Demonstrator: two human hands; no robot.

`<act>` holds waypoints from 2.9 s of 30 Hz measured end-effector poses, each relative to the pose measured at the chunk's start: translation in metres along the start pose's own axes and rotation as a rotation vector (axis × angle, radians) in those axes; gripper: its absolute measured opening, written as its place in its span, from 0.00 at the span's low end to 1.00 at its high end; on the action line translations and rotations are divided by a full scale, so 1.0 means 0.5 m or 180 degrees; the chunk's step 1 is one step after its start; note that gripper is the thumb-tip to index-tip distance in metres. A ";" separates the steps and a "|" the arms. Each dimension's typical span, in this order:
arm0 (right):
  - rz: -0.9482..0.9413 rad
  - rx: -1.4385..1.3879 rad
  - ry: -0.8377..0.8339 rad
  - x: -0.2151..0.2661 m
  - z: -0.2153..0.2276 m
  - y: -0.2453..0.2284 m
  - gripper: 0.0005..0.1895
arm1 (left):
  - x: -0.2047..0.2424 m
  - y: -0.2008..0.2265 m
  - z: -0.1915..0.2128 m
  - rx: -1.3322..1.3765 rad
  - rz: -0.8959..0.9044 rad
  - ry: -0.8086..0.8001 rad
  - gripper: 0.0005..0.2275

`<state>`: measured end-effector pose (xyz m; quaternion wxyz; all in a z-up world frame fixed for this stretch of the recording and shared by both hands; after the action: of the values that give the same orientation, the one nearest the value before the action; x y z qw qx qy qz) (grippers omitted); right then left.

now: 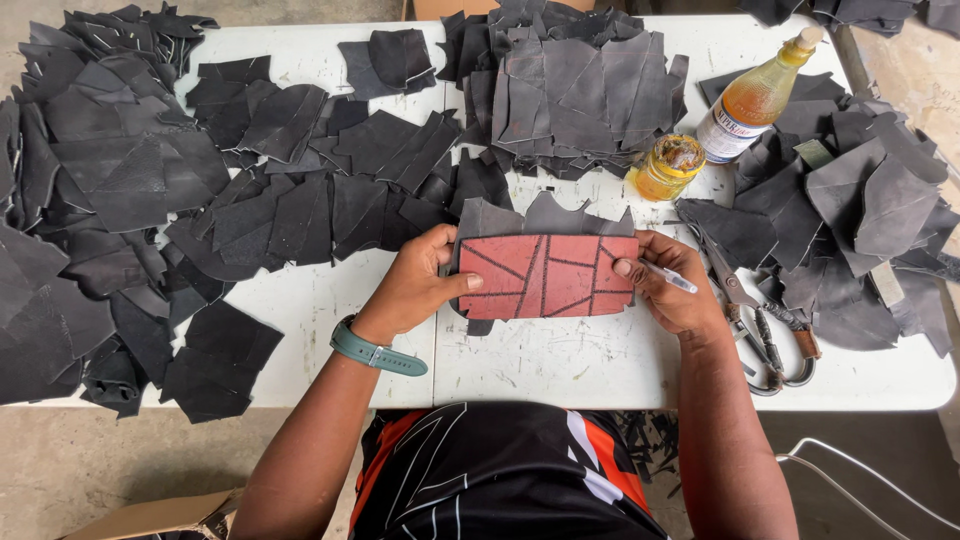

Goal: The person uses a white marker to draw lines on a red patterned piece of material. They repeatedly pick up black material pieces, align them with the red pattern, and mark them accordingly.

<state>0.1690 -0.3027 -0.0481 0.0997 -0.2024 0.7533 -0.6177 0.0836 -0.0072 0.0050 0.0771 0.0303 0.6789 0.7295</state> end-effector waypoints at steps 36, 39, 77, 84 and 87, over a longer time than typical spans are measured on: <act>0.0553 0.0891 0.0272 0.013 -0.017 -0.034 0.06 | -0.001 -0.051 0.024 0.0408 0.0032 0.0248 0.09; 0.0626 0.0887 0.0285 0.010 -0.020 -0.037 0.07 | 0.000 -0.046 0.019 0.0437 0.0064 0.0210 0.10; -0.0088 0.0264 -0.0012 -0.003 -0.027 -0.001 0.12 | -0.001 -0.135 0.043 0.0983 0.0650 0.0229 0.17; 0.0106 0.0674 -0.0056 -0.004 -0.033 -0.015 0.12 | -0.005 -0.120 0.041 0.0815 0.0372 0.0237 0.17; 0.0140 0.0908 0.0023 -0.003 -0.030 -0.013 0.12 | -0.003 -0.115 0.039 0.0757 0.0313 0.0252 0.17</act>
<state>0.1658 -0.2897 -0.0387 0.1383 -0.1673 0.6625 -0.7170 0.0920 0.0157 -0.0507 0.0103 0.0436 0.7608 0.6474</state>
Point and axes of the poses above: each hand's wrist, its own x-axis away from the middle knuckle, its own z-axis out of the back of the hand, y = z × x, the point moved 9 cm from there along -x, towards the middle knuckle, and after that the axes turned 3 degrees about -z, right-handed, at the moved point
